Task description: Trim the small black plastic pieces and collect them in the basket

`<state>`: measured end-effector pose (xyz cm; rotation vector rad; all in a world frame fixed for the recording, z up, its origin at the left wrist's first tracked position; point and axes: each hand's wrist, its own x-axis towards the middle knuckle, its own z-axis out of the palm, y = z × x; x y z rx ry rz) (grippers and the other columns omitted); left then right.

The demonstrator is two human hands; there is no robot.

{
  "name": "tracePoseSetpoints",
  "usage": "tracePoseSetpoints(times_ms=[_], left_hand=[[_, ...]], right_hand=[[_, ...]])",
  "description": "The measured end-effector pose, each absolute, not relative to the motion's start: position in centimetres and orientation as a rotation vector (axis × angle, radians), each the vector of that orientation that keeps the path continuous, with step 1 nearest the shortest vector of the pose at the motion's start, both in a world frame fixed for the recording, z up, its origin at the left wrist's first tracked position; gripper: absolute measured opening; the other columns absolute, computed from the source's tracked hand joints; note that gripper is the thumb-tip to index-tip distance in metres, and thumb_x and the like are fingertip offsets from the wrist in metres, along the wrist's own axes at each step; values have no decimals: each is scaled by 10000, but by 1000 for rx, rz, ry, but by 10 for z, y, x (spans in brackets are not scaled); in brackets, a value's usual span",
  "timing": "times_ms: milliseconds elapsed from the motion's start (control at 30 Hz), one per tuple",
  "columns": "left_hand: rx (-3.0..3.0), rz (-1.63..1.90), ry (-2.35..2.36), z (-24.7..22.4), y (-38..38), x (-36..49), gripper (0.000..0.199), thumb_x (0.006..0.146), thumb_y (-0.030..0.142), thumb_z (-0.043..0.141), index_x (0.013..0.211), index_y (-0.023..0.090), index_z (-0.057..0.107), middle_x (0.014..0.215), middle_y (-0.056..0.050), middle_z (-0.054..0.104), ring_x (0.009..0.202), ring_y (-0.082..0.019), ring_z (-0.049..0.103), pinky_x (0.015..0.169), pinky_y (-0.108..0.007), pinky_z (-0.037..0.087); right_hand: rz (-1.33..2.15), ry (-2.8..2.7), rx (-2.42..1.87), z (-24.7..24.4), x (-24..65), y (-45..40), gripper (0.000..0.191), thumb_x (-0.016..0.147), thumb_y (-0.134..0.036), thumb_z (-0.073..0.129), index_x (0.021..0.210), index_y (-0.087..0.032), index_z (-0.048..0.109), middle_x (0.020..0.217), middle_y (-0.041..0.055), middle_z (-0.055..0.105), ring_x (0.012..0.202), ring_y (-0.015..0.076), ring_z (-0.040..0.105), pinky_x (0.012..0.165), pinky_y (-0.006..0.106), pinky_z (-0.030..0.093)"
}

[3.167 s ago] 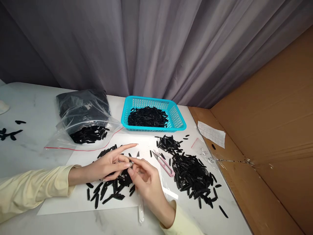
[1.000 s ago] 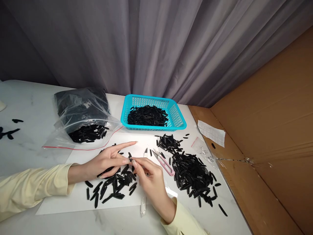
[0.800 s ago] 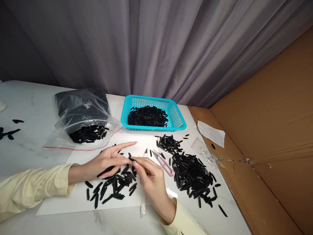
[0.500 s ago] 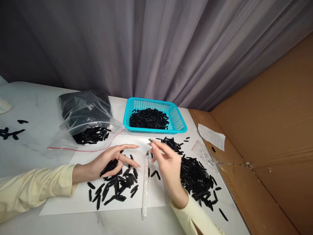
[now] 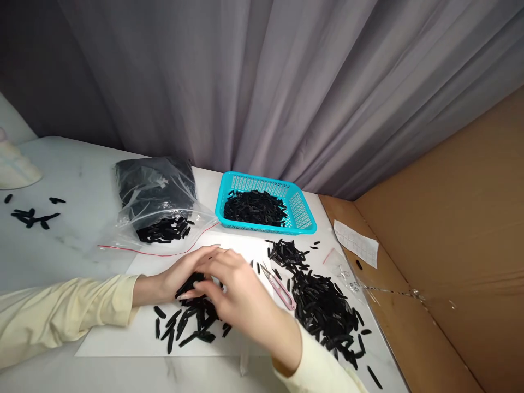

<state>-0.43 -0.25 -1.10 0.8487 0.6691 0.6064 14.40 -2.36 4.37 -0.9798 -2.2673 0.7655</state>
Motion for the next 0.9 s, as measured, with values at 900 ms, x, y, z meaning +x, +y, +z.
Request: tracePoseSetpoints(times_ms=[900], left_hand=[[1081, 448, 627, -9, -7, -3, 415, 879, 472, 478, 1120, 137, 519, 536, -4, 638, 227, -21, 276, 252, -139, 138]], right_hand=[[1531, -1042, -1278, -1, 166, -58, 266, 761, -411, 686, 871, -169, 680, 619, 18, 674, 559, 133, 572, 577, 251, 451]])
